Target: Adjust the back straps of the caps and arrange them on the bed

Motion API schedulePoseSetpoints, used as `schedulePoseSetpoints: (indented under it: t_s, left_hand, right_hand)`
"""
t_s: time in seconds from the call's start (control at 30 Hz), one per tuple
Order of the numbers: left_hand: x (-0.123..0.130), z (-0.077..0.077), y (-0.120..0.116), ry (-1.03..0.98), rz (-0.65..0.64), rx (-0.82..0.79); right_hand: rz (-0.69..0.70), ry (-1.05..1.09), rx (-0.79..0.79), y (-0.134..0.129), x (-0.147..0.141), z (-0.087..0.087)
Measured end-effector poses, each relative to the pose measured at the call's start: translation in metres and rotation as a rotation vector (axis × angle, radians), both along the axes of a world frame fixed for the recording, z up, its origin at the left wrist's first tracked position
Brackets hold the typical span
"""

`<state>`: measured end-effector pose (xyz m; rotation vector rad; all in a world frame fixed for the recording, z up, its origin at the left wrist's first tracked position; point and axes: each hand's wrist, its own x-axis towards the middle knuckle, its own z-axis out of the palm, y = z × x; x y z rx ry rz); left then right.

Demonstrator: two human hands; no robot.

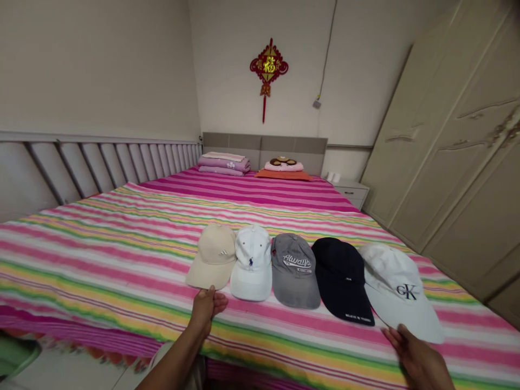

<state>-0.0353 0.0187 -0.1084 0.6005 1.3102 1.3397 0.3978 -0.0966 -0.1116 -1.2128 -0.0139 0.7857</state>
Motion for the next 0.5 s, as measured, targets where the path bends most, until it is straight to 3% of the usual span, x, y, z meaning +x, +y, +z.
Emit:
schedulePoseSetpoints:
  t_s: [0.23,0.5]
  left_hand:
    - [0.000,0.001,-0.001,0.015,-0.008,0.007]
    - [0.000,-0.001,0.001,0.026,-0.021,-0.002]
  right_hand:
    - [-0.066,0.038,-0.100,0.001,-0.008,0.010]
    - [0.008,0.037,-0.115,-0.005,-0.021,0.017]
